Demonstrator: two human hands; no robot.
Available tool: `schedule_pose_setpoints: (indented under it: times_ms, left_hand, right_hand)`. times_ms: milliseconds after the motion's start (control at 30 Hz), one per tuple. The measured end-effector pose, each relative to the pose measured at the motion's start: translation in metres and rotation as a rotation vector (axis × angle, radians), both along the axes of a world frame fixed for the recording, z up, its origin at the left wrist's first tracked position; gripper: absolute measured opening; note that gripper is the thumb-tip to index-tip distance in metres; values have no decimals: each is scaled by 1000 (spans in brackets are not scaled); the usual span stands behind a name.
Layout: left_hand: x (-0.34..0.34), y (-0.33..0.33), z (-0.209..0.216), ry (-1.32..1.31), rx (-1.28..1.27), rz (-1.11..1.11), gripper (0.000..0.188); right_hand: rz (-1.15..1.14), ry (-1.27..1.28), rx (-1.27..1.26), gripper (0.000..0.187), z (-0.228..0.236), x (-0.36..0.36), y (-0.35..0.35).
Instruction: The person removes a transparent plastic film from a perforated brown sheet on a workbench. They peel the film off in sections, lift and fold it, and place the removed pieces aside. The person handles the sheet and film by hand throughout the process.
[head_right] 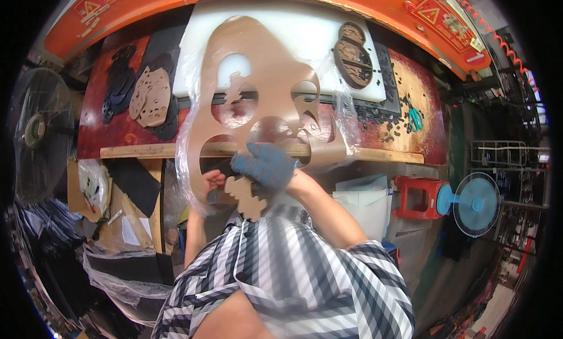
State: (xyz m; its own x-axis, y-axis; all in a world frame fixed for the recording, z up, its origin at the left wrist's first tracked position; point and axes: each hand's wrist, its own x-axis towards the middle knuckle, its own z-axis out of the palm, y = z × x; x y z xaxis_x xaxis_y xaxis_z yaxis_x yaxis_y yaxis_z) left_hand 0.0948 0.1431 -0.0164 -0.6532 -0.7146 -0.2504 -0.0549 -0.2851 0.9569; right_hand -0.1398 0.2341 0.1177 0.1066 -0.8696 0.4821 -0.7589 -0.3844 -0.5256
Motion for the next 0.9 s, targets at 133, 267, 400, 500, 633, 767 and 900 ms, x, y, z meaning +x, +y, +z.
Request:
schedule_pose_setpoints:
  times_ms: [133, 267, 400, 500, 633, 767, 900]
  left_hand:
    - [-15, 7, 21, 238, 379, 113, 63]
    - [-15, 0, 58, 442, 287, 40, 47]
    - [-37, 3, 67, 29, 113, -62, 26]
    - [-56, 1, 67, -92, 5, 51, 22]
    - [-79, -15, 66, -190, -381, 0, 16]
    - [-107, -40, 55, -216, -923, 81, 16]
    - [-128, -45, 35, -273, -631, 86, 23]
  right_hand:
    - [-56, 69, 33, 21, 18, -33, 9]
    - [-617, -115, 270, 30, 33, -121, 11]
    - [-1155, 38, 372, 63, 27, -216, -9]
    - [-1255, 227, 425, 87, 15, -269, -25]
    - [-1322, 83, 576, 94, 8, -317, -50]
    - [-1388, -45, 613, 96, 5, -345, -83]
    - [-1402, 34, 767, 94, -5, -354, -110]
